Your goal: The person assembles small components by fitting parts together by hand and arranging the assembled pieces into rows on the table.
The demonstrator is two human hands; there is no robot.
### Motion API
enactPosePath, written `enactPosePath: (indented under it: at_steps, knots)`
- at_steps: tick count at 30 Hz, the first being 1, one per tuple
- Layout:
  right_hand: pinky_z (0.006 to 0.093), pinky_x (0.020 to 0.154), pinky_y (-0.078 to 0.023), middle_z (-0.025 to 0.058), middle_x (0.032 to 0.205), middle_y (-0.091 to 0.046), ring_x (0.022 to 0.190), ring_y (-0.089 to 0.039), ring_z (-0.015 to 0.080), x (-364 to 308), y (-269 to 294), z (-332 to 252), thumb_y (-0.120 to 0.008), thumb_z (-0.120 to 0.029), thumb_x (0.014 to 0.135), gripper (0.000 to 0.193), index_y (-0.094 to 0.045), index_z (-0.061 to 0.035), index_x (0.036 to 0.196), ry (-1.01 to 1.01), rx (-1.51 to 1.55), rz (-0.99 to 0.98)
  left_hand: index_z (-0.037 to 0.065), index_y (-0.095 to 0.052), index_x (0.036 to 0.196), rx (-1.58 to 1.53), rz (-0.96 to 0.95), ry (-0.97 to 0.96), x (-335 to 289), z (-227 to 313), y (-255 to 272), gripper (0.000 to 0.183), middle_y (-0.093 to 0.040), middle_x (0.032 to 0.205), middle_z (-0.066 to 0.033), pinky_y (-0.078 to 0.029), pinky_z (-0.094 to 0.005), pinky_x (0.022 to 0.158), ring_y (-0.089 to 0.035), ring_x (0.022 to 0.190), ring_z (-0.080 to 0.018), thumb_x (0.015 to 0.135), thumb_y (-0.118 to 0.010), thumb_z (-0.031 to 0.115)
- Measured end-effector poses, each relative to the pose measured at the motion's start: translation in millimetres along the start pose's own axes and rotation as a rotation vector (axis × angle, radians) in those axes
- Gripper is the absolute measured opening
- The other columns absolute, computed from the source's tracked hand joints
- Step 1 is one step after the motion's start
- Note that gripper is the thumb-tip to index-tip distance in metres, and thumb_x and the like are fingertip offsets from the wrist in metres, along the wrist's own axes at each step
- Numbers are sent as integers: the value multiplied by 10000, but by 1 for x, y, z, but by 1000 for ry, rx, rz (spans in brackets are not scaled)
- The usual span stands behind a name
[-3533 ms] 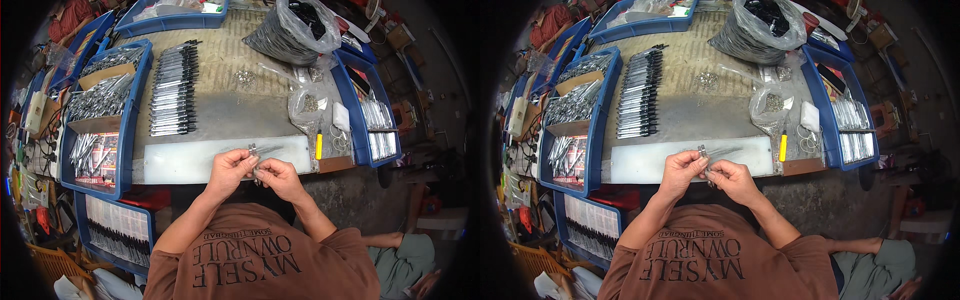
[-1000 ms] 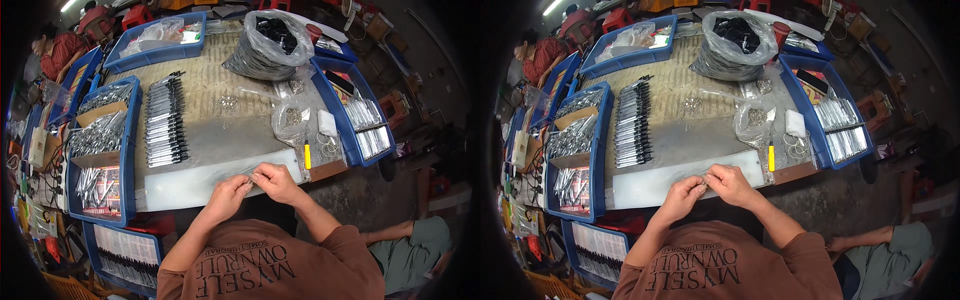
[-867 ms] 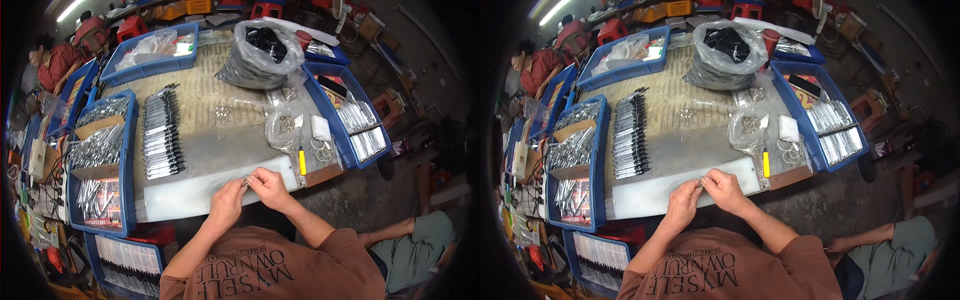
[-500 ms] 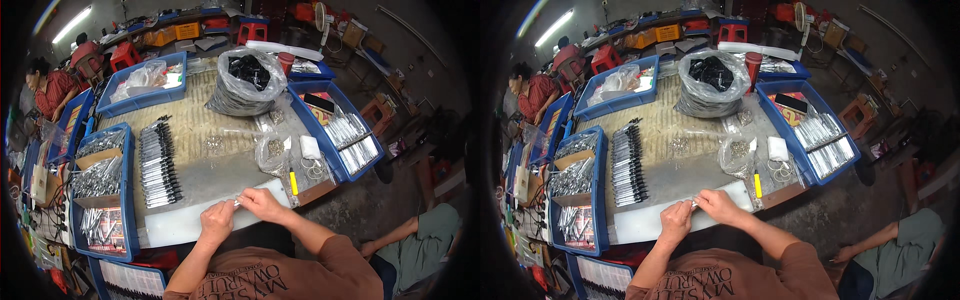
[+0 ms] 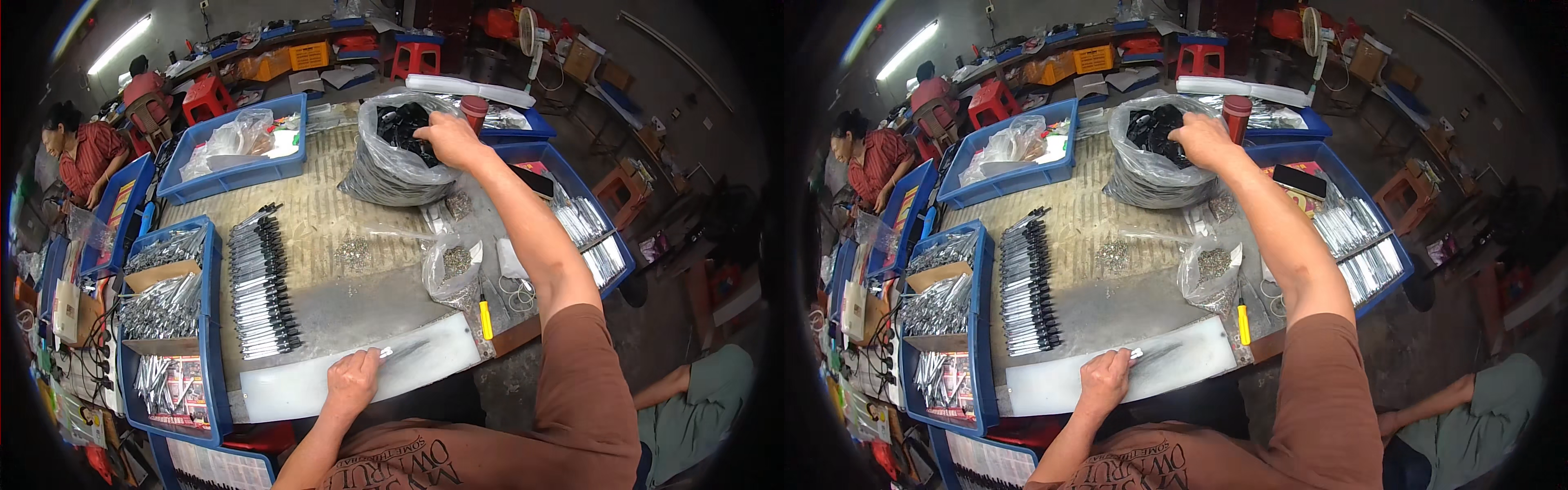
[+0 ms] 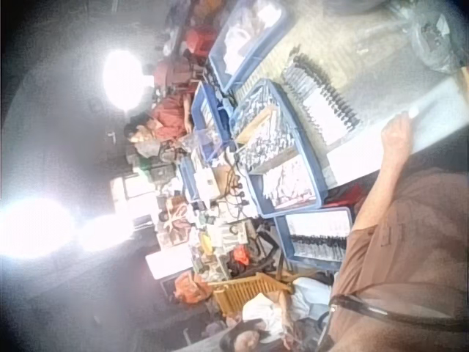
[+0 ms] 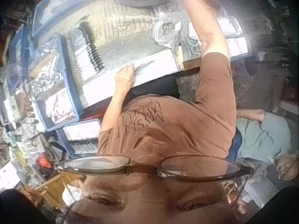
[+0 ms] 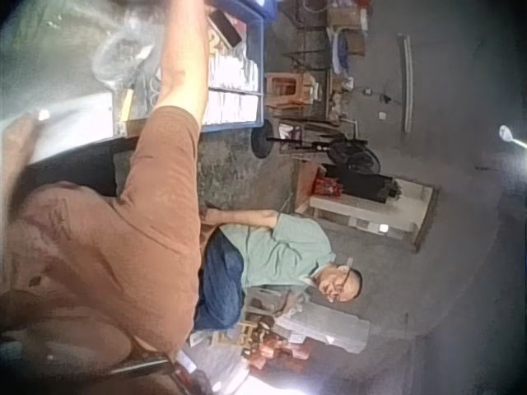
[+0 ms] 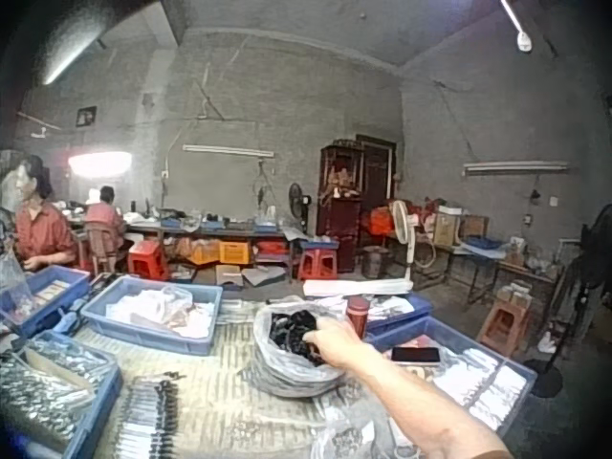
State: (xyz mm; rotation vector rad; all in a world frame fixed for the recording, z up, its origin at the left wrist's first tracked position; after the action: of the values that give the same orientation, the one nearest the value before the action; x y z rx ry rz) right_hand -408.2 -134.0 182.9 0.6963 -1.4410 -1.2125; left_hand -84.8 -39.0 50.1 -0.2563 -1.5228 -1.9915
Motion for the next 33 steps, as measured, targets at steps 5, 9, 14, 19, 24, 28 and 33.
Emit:
enactPosePath:
  at_steps: [5,9,14,19,24,28,33]
  knots:
    - [438,852,-371,125,998,-534,1036,-482,286,8,-12,-14,-526,-122,763,186,-663,-124,889,82,-182,-64,74,-515,740,-10,-11,16,-1,-2,1,115,-479,582,-46,-444,-319,451,-546,508,-202,743,-618,126]
    - [424,824,-382,109,958,-536,988,-497,272,3,-7,-12,-520,-88,741,162,-655,-101,828,148,-190,-1,73,-515,744,-44,7,14,-2,0,3,105,-469,577,-47,-443,-321,451,-544,509,-205,740,-613,110]
    - [426,711,-453,132,832,-612,820,-590,319,-11,22,-8,-598,-95,704,149,-590,-60,848,190,-90,138,71,-512,747,-77,39,9,-1,1,8,102,-462,576,-51,-436,-325,448,-535,503,-209,737,-611,94]
    - [387,653,-467,181,768,-603,755,-594,341,-55,54,-44,-647,-130,695,227,-590,-27,888,148,347,240,55,-533,779,-156,114,37,-2,-3,15,124,-455,557,-69,-404,-344,439,-503,476,-250,717,-639,39]
    - [356,618,-463,144,746,-596,699,-595,295,-132,41,-115,-656,-98,691,177,-578,-19,830,205,629,78,48,-535,835,-178,162,38,-3,-3,23,159,-472,575,-70,-404,-343,448,-500,481,-248,716,-640,37]
    - [327,566,-445,99,715,-580,624,-574,238,-182,15,-144,-679,-82,683,188,-581,-11,827,156,778,-17,58,-523,775,-136,153,41,-4,3,36,118,-472,580,-54,-416,-320,440,-518,484,-215,727,-629,78]
    - [368,610,-449,114,720,-585,666,-577,291,-213,2,-170,-663,-89,694,175,-567,-14,819,133,872,-108,57,-526,788,-129,155,44,-11,8,46,121,-474,583,-52,-416,-322,439,-518,488,-211,737,-631,92]
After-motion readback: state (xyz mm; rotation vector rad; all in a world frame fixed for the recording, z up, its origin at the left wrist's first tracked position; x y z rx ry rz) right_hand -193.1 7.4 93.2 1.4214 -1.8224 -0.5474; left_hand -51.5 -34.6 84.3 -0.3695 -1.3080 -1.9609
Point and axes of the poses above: each hand's wrist, its own x-axis towards the middle knuckle, its own y-axis out of the back of the hand, z = x × y, the point moved 9 cm from there along x, towards the middle knuckle
